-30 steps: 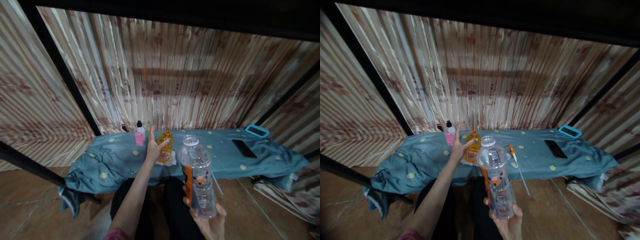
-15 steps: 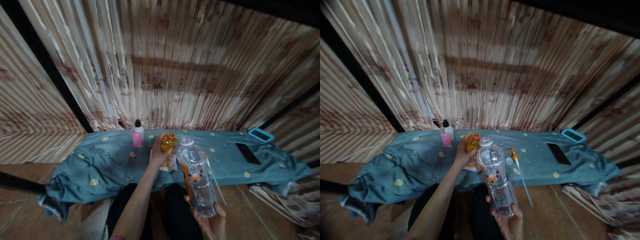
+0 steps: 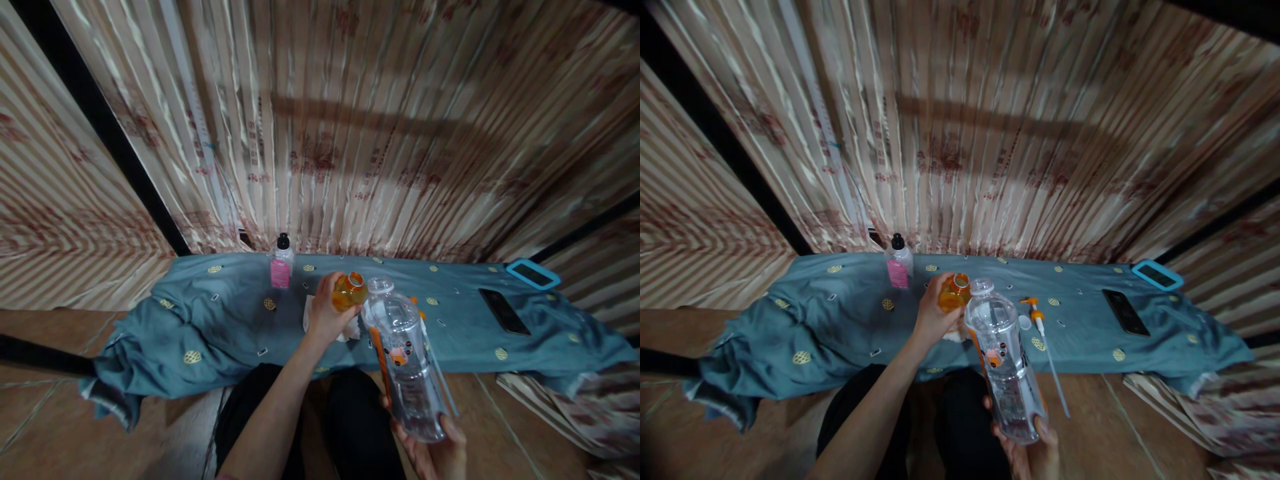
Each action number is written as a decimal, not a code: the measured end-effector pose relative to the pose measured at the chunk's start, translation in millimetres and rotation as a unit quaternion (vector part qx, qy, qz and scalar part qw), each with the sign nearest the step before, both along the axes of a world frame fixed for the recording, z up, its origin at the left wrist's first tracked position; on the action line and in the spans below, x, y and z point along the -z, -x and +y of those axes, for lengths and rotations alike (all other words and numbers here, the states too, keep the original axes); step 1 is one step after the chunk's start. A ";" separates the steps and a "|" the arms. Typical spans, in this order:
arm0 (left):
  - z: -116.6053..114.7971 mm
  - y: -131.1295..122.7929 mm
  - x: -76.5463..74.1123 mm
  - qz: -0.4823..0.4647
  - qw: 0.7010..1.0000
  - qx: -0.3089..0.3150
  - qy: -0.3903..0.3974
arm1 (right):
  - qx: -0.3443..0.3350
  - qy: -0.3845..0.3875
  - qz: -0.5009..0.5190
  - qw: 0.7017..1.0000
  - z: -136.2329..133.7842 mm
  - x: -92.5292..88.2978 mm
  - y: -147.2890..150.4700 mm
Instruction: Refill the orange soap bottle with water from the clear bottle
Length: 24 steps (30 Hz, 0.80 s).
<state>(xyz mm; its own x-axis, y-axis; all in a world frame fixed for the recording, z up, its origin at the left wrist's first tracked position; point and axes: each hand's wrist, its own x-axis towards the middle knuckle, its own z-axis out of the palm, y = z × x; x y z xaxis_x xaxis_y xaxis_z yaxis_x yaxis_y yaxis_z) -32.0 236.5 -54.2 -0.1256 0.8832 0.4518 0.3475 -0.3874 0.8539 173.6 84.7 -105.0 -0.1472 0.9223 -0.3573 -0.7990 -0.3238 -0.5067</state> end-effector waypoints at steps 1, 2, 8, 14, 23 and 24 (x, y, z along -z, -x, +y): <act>0.0 -0.2 0.6 0.001 1.000 0.001 -0.002 | 0.007 0.003 0.000 1.000 -1.4 -3.3 0.9; -0.1 -0.4 1.3 0.002 1.000 0.003 -0.003 | 0.018 0.006 -0.002 1.000 -2.7 -7.2 2.5; -1.1 -1.0 1.7 0.002 1.000 0.014 0.006 | 0.061 0.027 -0.022 0.998 -7.0 -18.9 7.6; -1.1 -1.8 1.8 0.013 1.000 0.009 0.005 | 0.018 -0.003 -0.016 1.000 -7.5 -6.8 -2.0; 0.1 -2.8 2.8 0.017 1.000 0.003 -0.002 | 0.013 -0.002 -0.031 0.999 -10.9 -4.4 -4.2; 0.1 -2.9 2.6 0.018 1.000 0.003 -0.002 | 0.011 -0.001 -0.032 0.999 -11.1 -5.2 -4.1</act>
